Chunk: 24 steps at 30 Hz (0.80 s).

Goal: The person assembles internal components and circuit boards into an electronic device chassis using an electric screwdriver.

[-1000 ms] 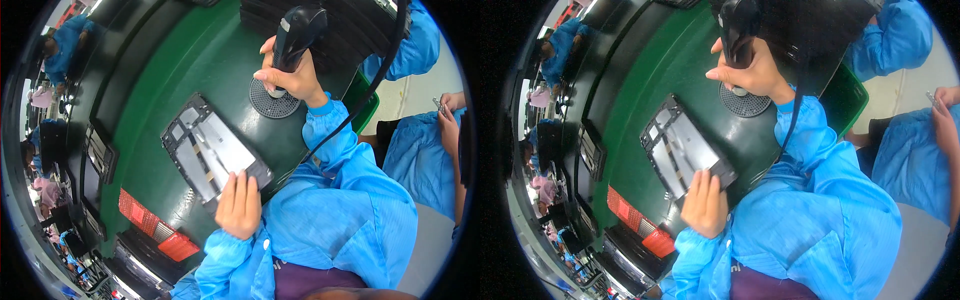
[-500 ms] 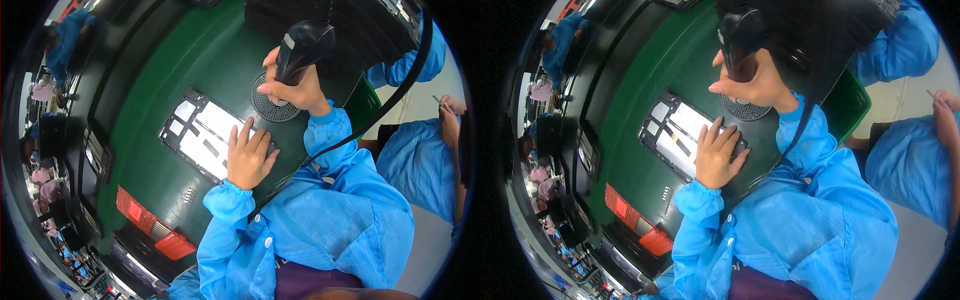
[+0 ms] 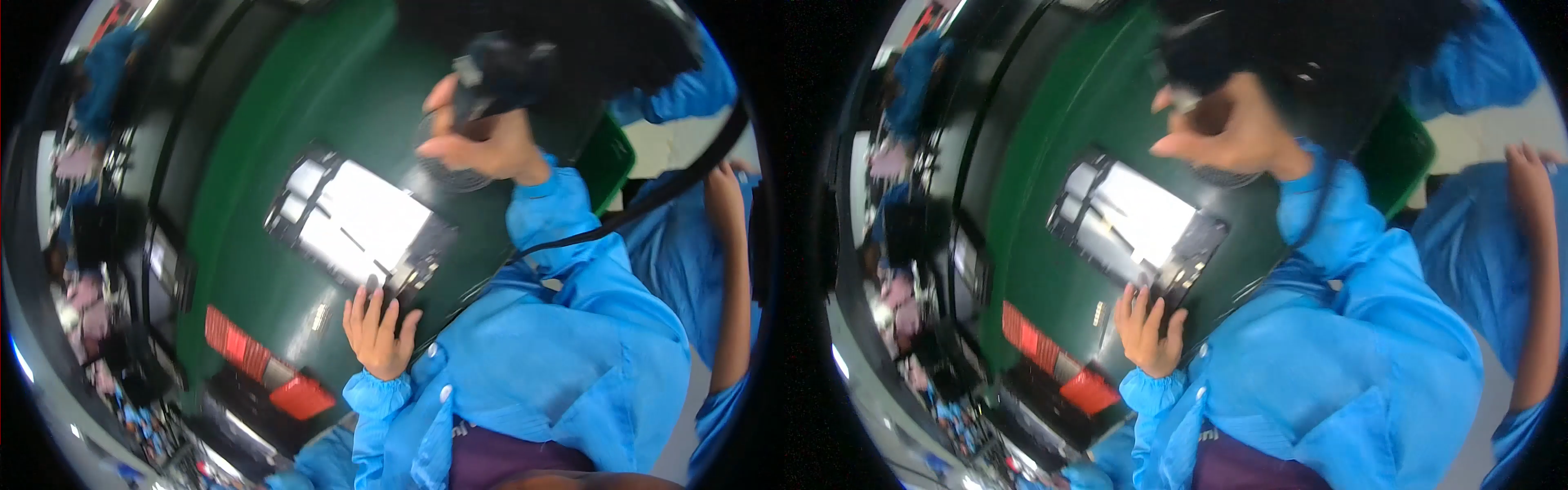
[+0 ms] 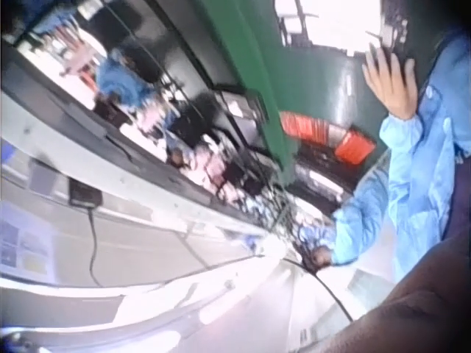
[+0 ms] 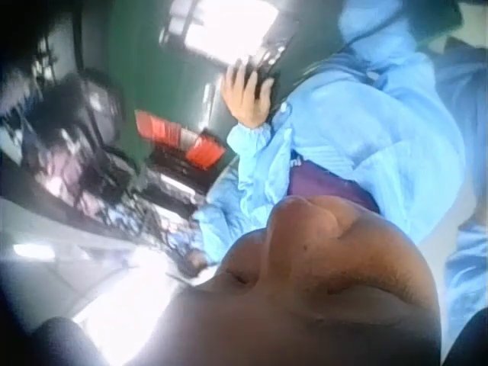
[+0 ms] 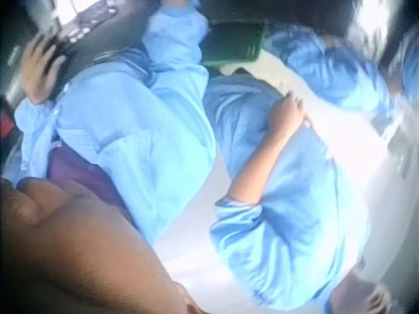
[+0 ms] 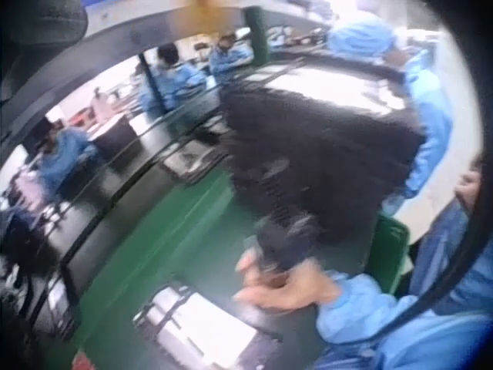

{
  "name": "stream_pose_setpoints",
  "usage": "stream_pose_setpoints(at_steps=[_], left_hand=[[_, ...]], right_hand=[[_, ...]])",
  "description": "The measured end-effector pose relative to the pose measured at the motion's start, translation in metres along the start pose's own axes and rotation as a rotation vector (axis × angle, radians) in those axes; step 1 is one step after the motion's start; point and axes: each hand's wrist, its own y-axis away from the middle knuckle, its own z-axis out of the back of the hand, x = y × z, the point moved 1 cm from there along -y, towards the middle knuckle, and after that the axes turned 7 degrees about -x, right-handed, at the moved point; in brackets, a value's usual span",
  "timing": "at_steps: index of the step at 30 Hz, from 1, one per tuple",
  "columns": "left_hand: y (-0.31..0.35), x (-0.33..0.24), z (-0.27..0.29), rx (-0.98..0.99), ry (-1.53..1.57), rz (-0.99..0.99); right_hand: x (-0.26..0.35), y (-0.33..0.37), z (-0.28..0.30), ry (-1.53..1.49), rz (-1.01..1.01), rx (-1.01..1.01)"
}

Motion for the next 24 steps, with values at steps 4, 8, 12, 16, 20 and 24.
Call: stream_pose_setpoints(at_steps=[4, 8, 12, 16, 20, 24], left_hand=[[0.012, 0.046, 0.036, -0.169, -0.124, 0.387], [0.024, 0.079, 0.062, -0.157, -0.126, 0.585], [0.013, 0.086, 0.06, -0.012, -0.098, 0.765], [0.009, 0.089, 0.061, 0.015, -0.202, 0.676], [0.01, 0.104, 0.057, 0.036, 0.187, 0.869], [0.01, 0.121, 0.061, 0.135, 0.468, 0.815]], right_hand=[[0.013, 0.006, 0.004, 0.058, 0.167, -0.131], [0.018, -0.011, -0.013, -0.016, 0.252, 0.002], [0.021, -0.014, -0.048, -0.078, 0.234, 0.057], [0.027, -0.014, -0.067, -0.081, 0.255, 0.096], [0.028, -0.012, -0.075, -0.108, 0.246, 0.121], [0.033, -0.011, -0.081, -0.136, 0.219, 0.121]])
